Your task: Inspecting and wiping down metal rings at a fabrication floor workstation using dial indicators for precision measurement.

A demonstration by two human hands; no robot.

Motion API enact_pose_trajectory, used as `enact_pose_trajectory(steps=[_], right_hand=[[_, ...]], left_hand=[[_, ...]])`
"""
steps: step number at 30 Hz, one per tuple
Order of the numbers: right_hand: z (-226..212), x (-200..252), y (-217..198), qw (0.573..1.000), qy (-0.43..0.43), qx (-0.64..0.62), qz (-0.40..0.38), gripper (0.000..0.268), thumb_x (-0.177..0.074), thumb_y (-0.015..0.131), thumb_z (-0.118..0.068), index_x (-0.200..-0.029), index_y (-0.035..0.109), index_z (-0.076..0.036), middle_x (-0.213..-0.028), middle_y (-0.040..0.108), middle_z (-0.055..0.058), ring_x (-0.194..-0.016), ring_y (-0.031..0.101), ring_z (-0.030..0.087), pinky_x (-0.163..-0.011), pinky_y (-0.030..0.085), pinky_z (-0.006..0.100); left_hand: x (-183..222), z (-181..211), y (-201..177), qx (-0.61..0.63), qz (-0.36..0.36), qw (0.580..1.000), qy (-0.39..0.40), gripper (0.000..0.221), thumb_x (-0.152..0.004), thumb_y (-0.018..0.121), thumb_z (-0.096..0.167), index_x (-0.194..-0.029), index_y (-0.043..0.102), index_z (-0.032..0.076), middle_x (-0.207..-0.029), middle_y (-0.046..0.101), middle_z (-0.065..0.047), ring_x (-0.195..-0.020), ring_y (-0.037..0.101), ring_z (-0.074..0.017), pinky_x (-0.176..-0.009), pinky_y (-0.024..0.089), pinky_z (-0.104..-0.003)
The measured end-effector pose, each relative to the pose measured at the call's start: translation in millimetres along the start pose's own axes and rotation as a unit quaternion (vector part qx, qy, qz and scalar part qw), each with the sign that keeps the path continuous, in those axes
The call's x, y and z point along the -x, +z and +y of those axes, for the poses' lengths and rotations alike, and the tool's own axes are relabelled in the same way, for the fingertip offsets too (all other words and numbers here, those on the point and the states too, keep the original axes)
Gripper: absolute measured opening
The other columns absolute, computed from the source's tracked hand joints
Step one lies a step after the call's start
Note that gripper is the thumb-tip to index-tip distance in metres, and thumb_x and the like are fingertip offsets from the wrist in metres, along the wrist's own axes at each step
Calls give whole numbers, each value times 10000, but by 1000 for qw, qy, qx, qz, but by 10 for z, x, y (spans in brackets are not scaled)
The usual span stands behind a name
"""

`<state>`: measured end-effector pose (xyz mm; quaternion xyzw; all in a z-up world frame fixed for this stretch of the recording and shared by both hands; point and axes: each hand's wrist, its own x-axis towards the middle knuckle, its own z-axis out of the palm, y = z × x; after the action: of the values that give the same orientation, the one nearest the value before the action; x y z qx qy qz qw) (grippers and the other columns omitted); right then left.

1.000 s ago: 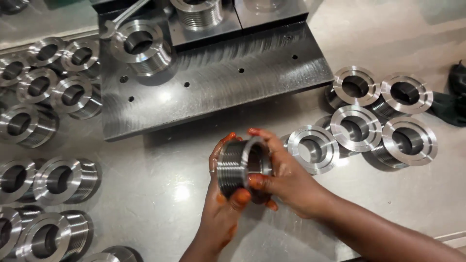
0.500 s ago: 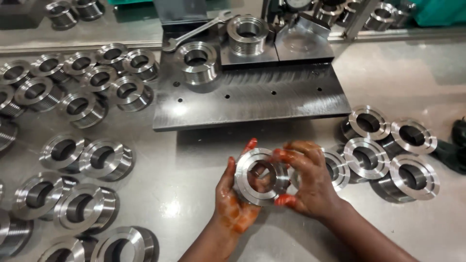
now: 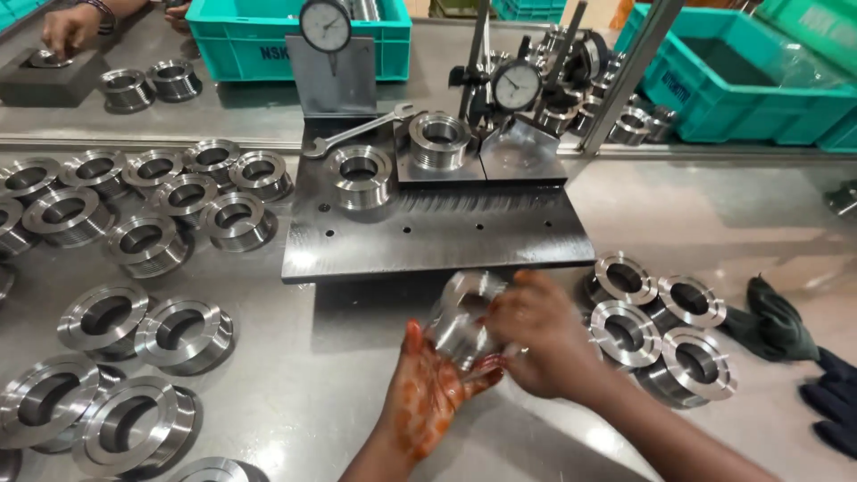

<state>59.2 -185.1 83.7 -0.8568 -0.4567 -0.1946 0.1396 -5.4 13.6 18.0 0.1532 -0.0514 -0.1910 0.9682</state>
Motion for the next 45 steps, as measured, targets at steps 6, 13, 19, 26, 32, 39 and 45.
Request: enact_pose_trajectory(steps=[6,13,19,26,32,39,45], right_hand=[[1228,-620,-280,979,201,-24,20,332,-761,859,-310,-1001,771,-97,-918,729,81,-845,716,228,-800,547,373],[2009,-1012,-92,981,90,171,-23,368,-807,805,-348,-1017,752,-51,-1022,736,150,-1106,648,345,-977,479,479],[2227,-1216,294,979,131,154,2,332,-956,742,-279,-1161,704,-21,-1140,692,199,-1215,573,374,-1069,428,488],[2209,-1724,707,910,327,252,-46,378,-942,744,-384,-1065,773,-28,-1194,739,199,-1286,556,400,-1153,311,580],[2074,-1643,345,907,311,260,-110,465,-866,724,-483,-1051,795,-62,-1277,666,201,-1340,432,461,-1098,175,718],[2169,-1839,537,903,331,256,-99,451,-978,657,-471,-1088,796,-56,-1254,721,167,-1413,428,424,-1199,157,696],[2208,-1452,241,935,150,321,-32,356,-792,671,-373,-920,809,-71,-1152,727,156,-1276,498,408,-1034,173,768]], left_hand=[[-68,-62,-4,-319,200,919,115,620,-917,587,478,-1416,446,137,-1355,619,-81,-1243,578,-210,-1027,448,-399],[-152,-230,-119,-335,202,909,146,519,-923,664,286,-1371,487,93,-1256,616,-75,-1145,575,-164,-1011,458,-296],[-128,-253,23,-366,223,898,99,483,-879,676,162,-1325,505,98,-1270,615,-65,-1172,578,-168,-957,512,-326],[-111,-245,39,-408,224,879,107,438,-868,676,93,-1283,537,104,-1267,638,-50,-1164,607,-170,-976,493,-322],[-162,-259,-71,-397,216,883,127,395,-847,681,45,-1227,586,92,-1240,646,-48,-1120,618,-170,-943,496,-325],[-178,-373,-201,-438,215,865,123,395,-827,701,20,-1203,602,86,-1226,649,-32,-1073,633,-149,-896,520,-316],[514,91,-2563,-630,116,671,373,512,-808,801,135,-1264,602,12,-1368,554,-208,-1103,732,-247,-882,647,-402]])
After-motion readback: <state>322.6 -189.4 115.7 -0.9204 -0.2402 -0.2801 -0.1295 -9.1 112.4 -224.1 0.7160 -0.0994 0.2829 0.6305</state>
